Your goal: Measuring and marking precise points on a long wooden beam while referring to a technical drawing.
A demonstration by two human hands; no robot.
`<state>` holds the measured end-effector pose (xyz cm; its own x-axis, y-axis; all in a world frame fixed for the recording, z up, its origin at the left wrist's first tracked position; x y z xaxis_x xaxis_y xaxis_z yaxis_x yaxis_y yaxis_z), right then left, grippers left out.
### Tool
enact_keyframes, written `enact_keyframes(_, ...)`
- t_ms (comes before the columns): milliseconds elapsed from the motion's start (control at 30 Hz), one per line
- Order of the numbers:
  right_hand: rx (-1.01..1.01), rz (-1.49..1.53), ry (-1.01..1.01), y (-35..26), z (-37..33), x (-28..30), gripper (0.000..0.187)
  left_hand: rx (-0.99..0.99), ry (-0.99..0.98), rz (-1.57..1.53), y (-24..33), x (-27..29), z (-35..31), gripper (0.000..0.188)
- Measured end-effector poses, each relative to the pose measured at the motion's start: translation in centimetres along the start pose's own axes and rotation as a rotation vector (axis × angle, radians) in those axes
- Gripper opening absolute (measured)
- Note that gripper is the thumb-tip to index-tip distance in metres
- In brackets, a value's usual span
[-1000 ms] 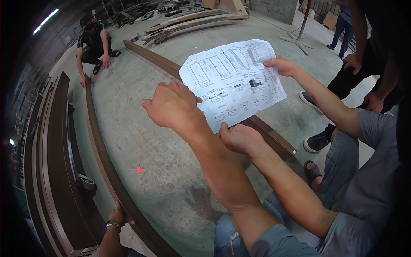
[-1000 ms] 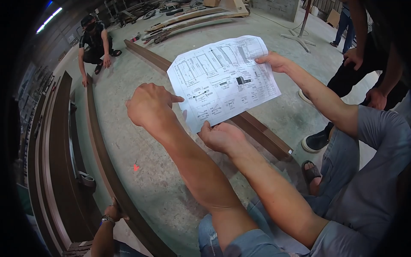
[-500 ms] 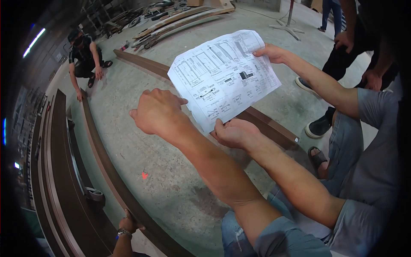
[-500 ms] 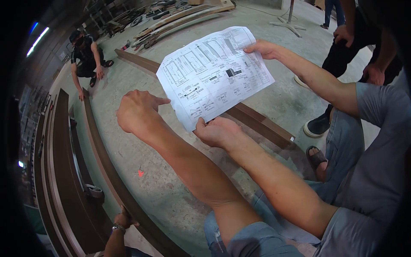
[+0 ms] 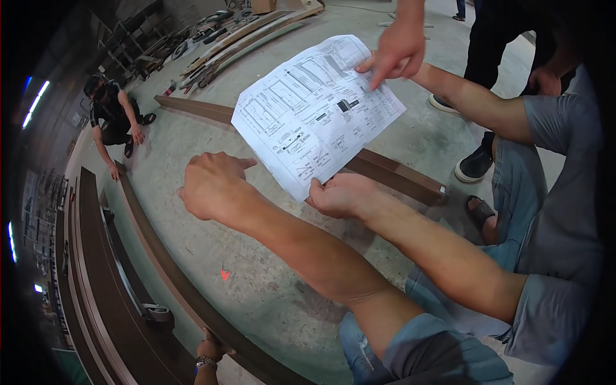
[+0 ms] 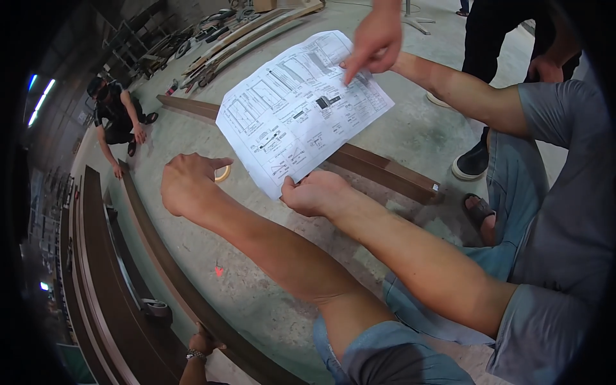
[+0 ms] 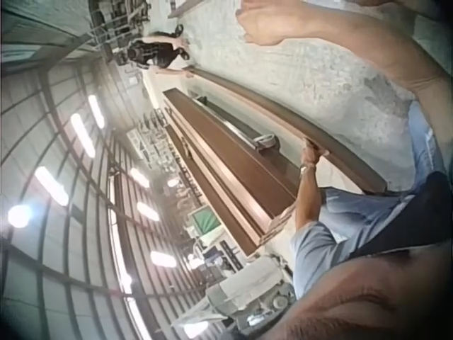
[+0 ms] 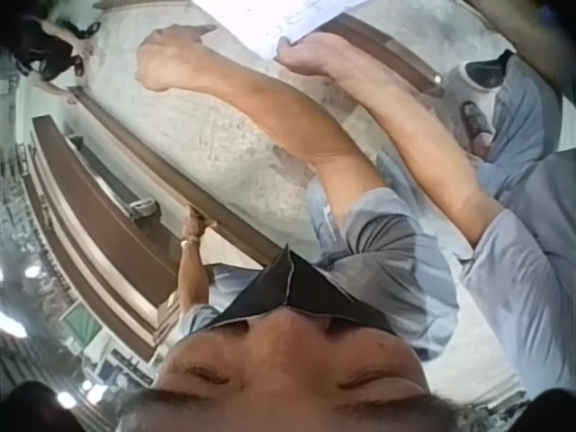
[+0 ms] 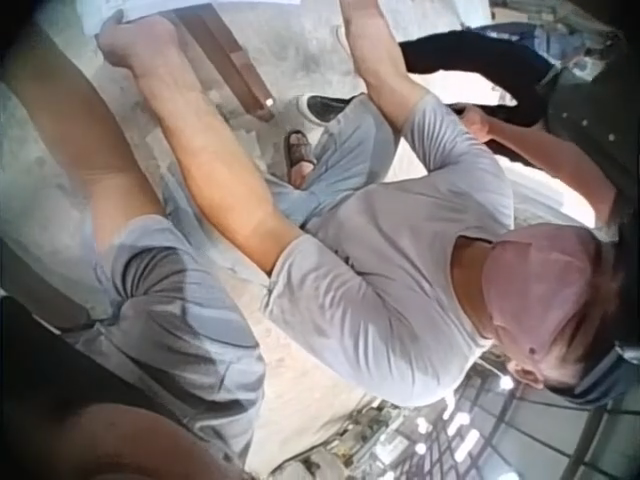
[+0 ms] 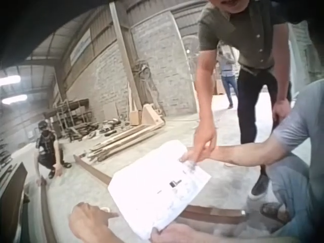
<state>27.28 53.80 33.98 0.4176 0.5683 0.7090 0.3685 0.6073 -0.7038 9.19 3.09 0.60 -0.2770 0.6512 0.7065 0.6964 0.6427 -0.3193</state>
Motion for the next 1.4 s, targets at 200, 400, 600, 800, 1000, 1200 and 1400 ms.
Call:
enact_keyframes(200, 0.001, -0.015, -0.018, -0.1, 0.1, -0.4, 0.048, -0.006, 0.02, -0.048, -0.3, -0.4, 0.2, 0.16)
enact_keyframes(400, 0.002, -0.045, -0.015, -0.4, 0.3, -0.7, 0.046, -0.024, 0.012, -0.079, -0.6, -0.8, 0.7, 0.163)
enact_keyframes(600, 0.035, -0.047, 0.007, -0.7, -0.1, -0.6, 0.046, 0.004, -0.016, -0.076, -0.5, -0.6, 0.4, 0.164)
enact_keyframes(800, 0.051, -0.054, -0.013, -1.1, -0.3, -0.3, 0.047, 0.001, 0.011, -0.051, -0.2, -0.3, 0.3, 0.163)
enact_keyframes(1000, 0.05, -0.044, 0.032, -1.1, -0.4, 0.0, 0.048, -0.02, 0.028, 0.006, 0.0, -0.1, 0.5, 0.16)
enact_keyframes(1200, 0.075, -0.045, 0.004, -1.2, -0.2, 0.1, 0.051, -0.043, -0.012, -0.045, -0.8, -1.6, 0.9, 0.16)
enact_keyframes(1400, 0.029, 0.015, 0.07, -1.3, -0.9, 0.3, 0.052, -0.036, -0.01, 0.084, -1.2, -2.3, 1.9, 0.161)
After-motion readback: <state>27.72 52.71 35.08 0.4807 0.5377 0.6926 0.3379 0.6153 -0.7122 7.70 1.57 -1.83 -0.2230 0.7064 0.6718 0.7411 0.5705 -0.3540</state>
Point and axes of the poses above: each hand's wrist, its own z-axis towards the middle knuckle, its own x-axis out of the back of the hand, y = z × x, the point moved 9 cm from there along z, towards the middle knuckle, and after that the axes turned 5 degrees about z, right-handed, at the moved point
